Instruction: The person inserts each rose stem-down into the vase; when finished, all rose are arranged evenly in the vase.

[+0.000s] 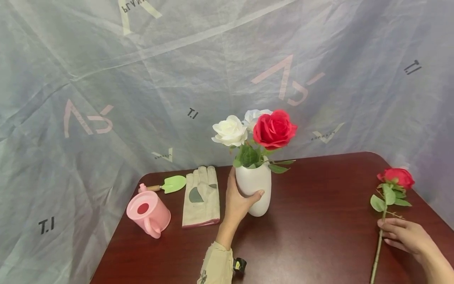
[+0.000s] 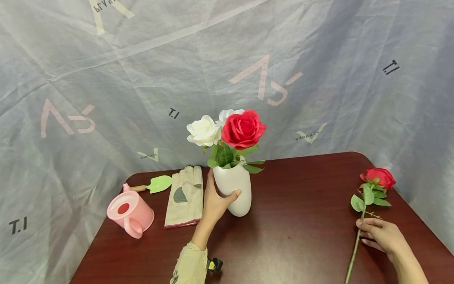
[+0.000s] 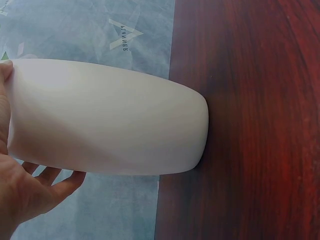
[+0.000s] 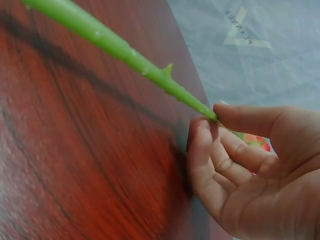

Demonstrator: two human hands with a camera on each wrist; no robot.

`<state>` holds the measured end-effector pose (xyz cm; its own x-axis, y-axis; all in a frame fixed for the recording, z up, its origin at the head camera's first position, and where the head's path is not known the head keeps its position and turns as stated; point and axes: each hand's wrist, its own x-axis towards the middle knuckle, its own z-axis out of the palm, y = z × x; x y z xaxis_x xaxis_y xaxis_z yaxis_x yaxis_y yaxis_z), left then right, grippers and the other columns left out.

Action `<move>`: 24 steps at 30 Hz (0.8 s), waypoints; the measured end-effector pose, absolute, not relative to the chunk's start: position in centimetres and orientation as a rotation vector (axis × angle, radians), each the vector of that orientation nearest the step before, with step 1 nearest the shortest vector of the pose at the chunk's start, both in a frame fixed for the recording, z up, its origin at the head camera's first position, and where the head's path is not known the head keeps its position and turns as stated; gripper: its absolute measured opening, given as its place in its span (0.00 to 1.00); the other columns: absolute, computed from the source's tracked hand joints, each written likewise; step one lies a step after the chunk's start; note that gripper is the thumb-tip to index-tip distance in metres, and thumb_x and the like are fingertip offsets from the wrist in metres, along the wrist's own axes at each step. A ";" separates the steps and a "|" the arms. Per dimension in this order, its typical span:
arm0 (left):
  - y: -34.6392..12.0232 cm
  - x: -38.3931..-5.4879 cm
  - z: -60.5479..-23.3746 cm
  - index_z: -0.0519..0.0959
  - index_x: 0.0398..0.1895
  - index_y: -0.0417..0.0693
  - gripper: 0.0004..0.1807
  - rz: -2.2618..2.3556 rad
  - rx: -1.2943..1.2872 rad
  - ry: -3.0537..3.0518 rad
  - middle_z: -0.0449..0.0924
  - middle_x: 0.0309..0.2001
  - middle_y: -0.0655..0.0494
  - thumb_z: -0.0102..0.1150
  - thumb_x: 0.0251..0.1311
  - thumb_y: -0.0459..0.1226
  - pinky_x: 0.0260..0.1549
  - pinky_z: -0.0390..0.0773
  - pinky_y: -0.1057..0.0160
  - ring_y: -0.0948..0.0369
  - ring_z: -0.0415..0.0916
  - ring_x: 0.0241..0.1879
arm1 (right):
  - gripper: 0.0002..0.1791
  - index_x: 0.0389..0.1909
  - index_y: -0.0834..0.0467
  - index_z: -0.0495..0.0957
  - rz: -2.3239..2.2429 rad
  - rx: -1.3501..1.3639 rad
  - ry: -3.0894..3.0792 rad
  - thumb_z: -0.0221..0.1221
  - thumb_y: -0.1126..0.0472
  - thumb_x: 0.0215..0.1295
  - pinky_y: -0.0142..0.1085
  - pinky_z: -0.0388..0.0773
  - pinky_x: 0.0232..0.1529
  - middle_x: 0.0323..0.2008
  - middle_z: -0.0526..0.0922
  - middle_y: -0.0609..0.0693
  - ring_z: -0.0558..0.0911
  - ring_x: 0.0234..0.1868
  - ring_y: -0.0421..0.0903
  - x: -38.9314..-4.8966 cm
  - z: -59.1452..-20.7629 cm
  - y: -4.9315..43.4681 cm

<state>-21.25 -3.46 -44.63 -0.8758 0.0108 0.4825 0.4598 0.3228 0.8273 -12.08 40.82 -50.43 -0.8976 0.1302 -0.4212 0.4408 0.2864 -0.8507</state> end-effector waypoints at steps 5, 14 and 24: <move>-3.4 -21.2 -44.6 0.49 0.71 0.66 0.57 -1.589 -0.412 -2.197 0.61 0.63 0.63 0.74 0.37 0.50 0.50 0.67 0.49 0.60 0.65 0.56 | 0.44 0.61 0.84 0.49 -1.796 0.477 2.236 0.54 0.50 0.66 0.39 0.78 0.40 0.36 0.81 0.42 0.81 0.33 0.34 -11.6 -50.9 40.7; -3.3 -21.2 -44.5 0.49 0.71 0.65 0.57 -1.584 -0.420 -2.196 0.60 0.64 0.62 0.74 0.38 0.50 0.50 0.67 0.49 0.60 0.65 0.57 | 0.12 0.35 0.45 0.82 -2.245 0.280 1.984 0.53 0.65 0.67 0.36 0.78 0.37 0.37 0.83 0.38 0.82 0.37 0.37 -11.0 -50.9 39.9; -3.4 -21.2 -44.6 0.49 0.71 0.65 0.57 -1.580 -0.409 -2.205 0.60 0.63 0.62 0.74 0.38 0.50 0.50 0.67 0.49 0.60 0.65 0.56 | 0.16 0.41 0.50 0.83 -2.482 0.072 1.833 0.49 0.69 0.69 0.36 0.78 0.38 0.41 0.82 0.39 0.81 0.41 0.37 -11.0 -48.9 38.2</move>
<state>-21.23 -3.36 -44.64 -0.8790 0.0069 0.4768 0.4538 0.3195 0.8319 -11.00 38.23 -48.91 -0.9974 -0.0170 -0.0703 0.0722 -0.2934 -0.9533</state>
